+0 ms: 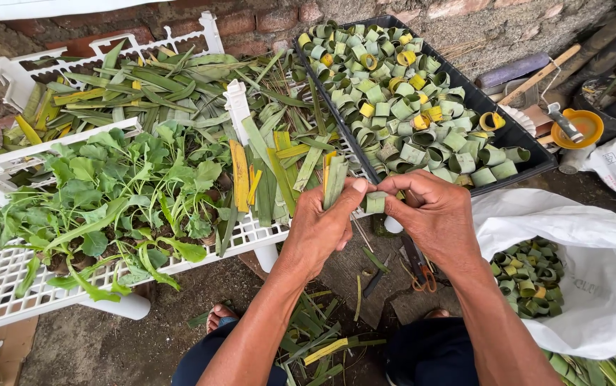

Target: The person constructs small containers by folding and stapling long green leaves into rings and then attaching yellow leaf strips.

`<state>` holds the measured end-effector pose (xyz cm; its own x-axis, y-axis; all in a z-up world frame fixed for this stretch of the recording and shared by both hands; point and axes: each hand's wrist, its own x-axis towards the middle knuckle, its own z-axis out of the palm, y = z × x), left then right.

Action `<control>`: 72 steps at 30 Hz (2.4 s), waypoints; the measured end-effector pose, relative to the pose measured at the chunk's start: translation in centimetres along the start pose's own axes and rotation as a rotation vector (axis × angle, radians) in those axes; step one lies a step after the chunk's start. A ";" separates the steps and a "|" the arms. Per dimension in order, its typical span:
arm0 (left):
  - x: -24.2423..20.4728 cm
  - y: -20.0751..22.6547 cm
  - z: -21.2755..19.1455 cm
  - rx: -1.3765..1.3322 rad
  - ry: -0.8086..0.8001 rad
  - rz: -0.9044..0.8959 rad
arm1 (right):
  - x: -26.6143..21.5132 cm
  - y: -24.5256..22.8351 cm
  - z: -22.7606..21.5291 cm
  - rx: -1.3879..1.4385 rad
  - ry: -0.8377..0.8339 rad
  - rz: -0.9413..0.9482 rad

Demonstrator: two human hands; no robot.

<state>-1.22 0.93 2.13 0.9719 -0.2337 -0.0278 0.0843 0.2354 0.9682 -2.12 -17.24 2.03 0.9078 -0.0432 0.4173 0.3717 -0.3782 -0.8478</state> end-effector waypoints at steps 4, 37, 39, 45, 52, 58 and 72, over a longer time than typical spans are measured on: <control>0.9 -1.3 -0.1 -0.040 0.027 -0.001 | -0.1 -1.4 0.3 -0.050 0.014 -0.029; 0.6 0.5 -0.5 -0.297 0.047 -0.171 | -0.1 -1.7 -0.6 0.426 -0.143 0.469; 1.2 -0.4 -0.7 -0.247 0.101 -0.118 | 0.0 -1.5 -0.5 0.443 -0.163 0.478; 1.7 -1.0 -0.5 -0.187 0.194 -0.003 | -0.3 -2.2 -0.4 0.349 -0.129 0.310; 2.9 -3.4 -1.0 -0.136 0.208 0.066 | -0.3 -2.3 -0.1 0.352 -0.130 0.307; 2.6 -3.1 -0.9 -0.002 0.228 0.149 | -0.4 -2.0 0.1 0.365 -0.121 0.301; 2.2 -2.9 -0.7 0.130 0.220 0.255 | -0.2 -1.9 0.5 0.329 -0.086 0.311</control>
<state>0.80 0.41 -0.94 0.9833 0.0292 0.1796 -0.1819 0.1350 0.9740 -2.90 -16.01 3.41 0.9937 -0.0256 0.1095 0.1083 -0.0456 -0.9931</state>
